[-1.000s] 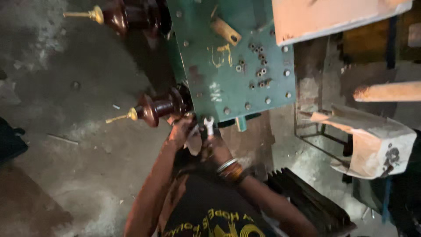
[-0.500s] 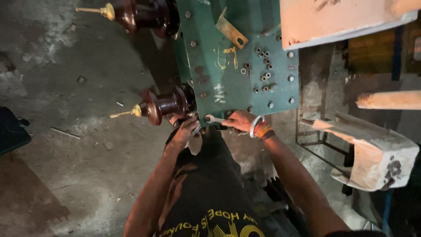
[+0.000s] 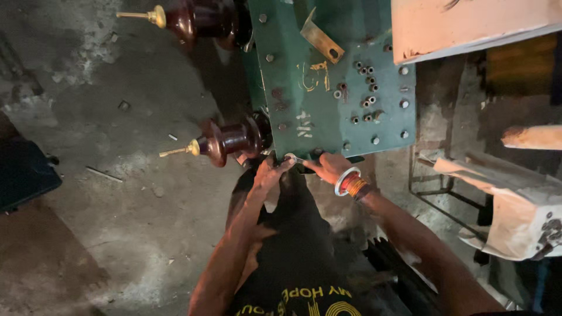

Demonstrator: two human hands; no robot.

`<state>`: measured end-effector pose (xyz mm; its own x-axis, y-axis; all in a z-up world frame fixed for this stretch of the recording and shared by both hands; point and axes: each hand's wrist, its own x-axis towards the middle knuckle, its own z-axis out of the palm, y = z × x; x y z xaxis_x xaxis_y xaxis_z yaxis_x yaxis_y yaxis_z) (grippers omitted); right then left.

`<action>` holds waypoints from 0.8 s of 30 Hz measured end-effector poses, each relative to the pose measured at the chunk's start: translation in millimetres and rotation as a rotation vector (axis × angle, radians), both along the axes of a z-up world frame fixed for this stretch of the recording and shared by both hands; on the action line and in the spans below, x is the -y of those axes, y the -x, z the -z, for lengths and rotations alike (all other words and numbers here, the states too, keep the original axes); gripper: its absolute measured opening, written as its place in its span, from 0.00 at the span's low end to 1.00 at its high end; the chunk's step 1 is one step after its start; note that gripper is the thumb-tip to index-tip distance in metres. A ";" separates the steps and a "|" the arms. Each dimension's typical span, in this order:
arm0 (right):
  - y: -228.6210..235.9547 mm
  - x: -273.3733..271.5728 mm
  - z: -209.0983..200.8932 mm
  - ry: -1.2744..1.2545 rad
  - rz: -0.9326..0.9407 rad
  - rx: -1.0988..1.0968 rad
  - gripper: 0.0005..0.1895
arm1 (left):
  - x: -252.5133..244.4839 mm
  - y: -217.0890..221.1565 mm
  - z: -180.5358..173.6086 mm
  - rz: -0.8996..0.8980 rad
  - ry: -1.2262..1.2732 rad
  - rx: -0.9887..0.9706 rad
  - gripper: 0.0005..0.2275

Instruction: The person uses a wrench to tighten bolts on a green metal plate attached to an electrical transformer. They work on several bolts in sequence, adjusting the tool and their grip as needed.

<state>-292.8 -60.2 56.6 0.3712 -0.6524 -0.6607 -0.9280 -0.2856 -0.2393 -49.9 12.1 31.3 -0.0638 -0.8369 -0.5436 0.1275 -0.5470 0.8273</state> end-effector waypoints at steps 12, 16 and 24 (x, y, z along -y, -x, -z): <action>-167.9 -182.9 45.9 -0.277 1.929 1.103 0.28 | -2.7 -3.1 -19.2 -0.073 -0.397 -0.294 0.32; -108.7 -185.1 38.2 -0.417 1.681 0.915 0.26 | 0.1 -1.9 -13.9 -0.012 -0.123 -0.221 0.30; 6.0 -78.6 47.2 -0.564 0.800 0.606 0.32 | -2.9 7.3 5.8 0.186 -0.166 0.172 0.25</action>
<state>-298.8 18.4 9.4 0.3406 -0.5125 -0.7882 -0.4843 0.6229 -0.6143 -57.1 14.9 25.5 -0.1024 -0.7180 -0.6884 -0.1221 -0.6778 0.7251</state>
